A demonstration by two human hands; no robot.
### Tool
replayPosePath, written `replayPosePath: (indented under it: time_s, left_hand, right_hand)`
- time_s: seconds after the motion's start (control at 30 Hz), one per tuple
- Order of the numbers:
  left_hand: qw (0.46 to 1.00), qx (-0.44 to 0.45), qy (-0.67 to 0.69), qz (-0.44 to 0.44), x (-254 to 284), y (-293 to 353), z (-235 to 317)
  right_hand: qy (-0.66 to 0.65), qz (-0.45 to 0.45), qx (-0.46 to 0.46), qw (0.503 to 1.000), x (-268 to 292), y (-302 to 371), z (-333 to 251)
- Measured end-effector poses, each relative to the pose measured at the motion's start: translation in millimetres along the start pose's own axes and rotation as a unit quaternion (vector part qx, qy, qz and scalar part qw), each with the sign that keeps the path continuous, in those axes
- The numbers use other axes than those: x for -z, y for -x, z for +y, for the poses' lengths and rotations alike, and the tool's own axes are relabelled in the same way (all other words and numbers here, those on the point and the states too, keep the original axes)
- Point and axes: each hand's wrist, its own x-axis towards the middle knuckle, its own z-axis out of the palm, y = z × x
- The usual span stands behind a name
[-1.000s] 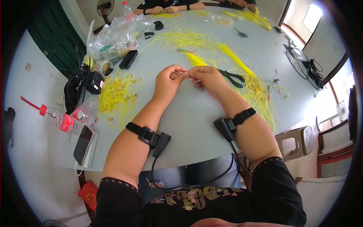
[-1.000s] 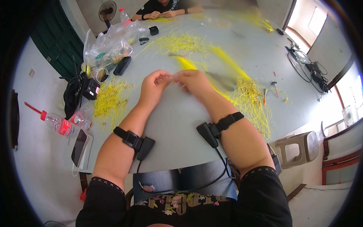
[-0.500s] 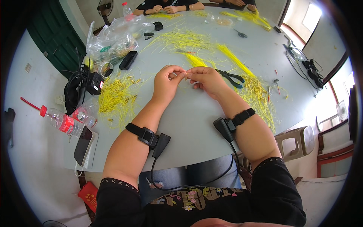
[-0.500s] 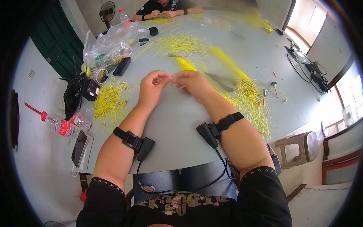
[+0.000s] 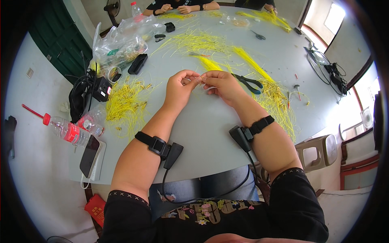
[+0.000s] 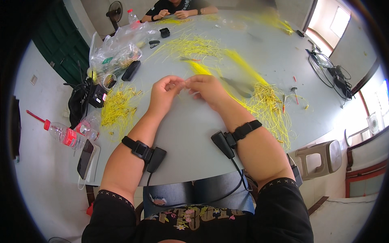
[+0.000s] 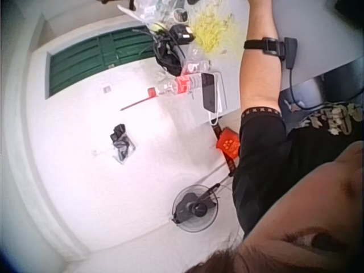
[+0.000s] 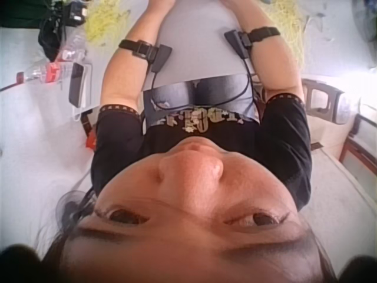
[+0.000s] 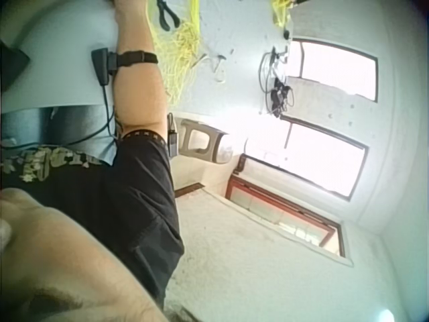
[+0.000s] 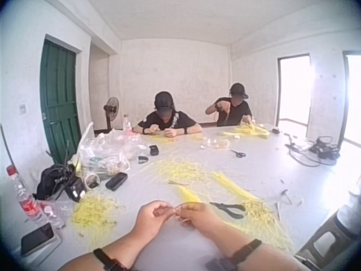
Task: Tie and assemble fishing tackle using yellow line and hooks at a workshop table.
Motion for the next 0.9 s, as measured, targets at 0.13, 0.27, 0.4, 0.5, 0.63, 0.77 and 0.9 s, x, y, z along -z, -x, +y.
replayPosePath:
  time_s: [0.13, 0.27, 0.4, 0.5, 0.63, 0.77, 0.9]
  left_hand:
    - [1.0, 0.003, 0.005, -0.002, 0.5, -0.1, -1.0]
    - [1.0, 0.005, 0.001, -0.007, 1.5, -0.9, -1.1]
    - [1.0, 0.014, 0.005, -0.008, 0.8, -0.9, -0.6]
    - [1.0, 0.005, 0.001, -0.007, 0.6, -0.5, -0.4]
    - [1.0, 0.005, 0.005, -0.007, 1.0, -0.3, -0.7]
    - [1.0, 0.006, 0.012, -0.007, -0.2, -0.3, -0.7]
    - [1.0, 0.003, 0.007, 0.0, -0.3, -0.7, -1.3]
  right_hand:
    - [0.012, 0.0, 0.007, 1.0, 0.5, -1.0, 1.7]
    - [0.014, 0.006, 0.009, 1.0, -0.1, -0.4, 0.6]
    - [0.013, 0.007, 0.009, 1.0, 0.9, -0.8, 0.7]
    - [0.016, 0.009, 0.017, 1.0, 0.5, -0.7, 0.9]
    - [0.019, 0.012, 0.015, 1.0, -0.4, -0.4, 0.1]
    - [0.018, 0.015, 0.017, 1.0, 0.9, -1.2, 1.1]
    - [0.023, 0.014, 0.02, 0.999, 0.7, -0.5, 0.6]
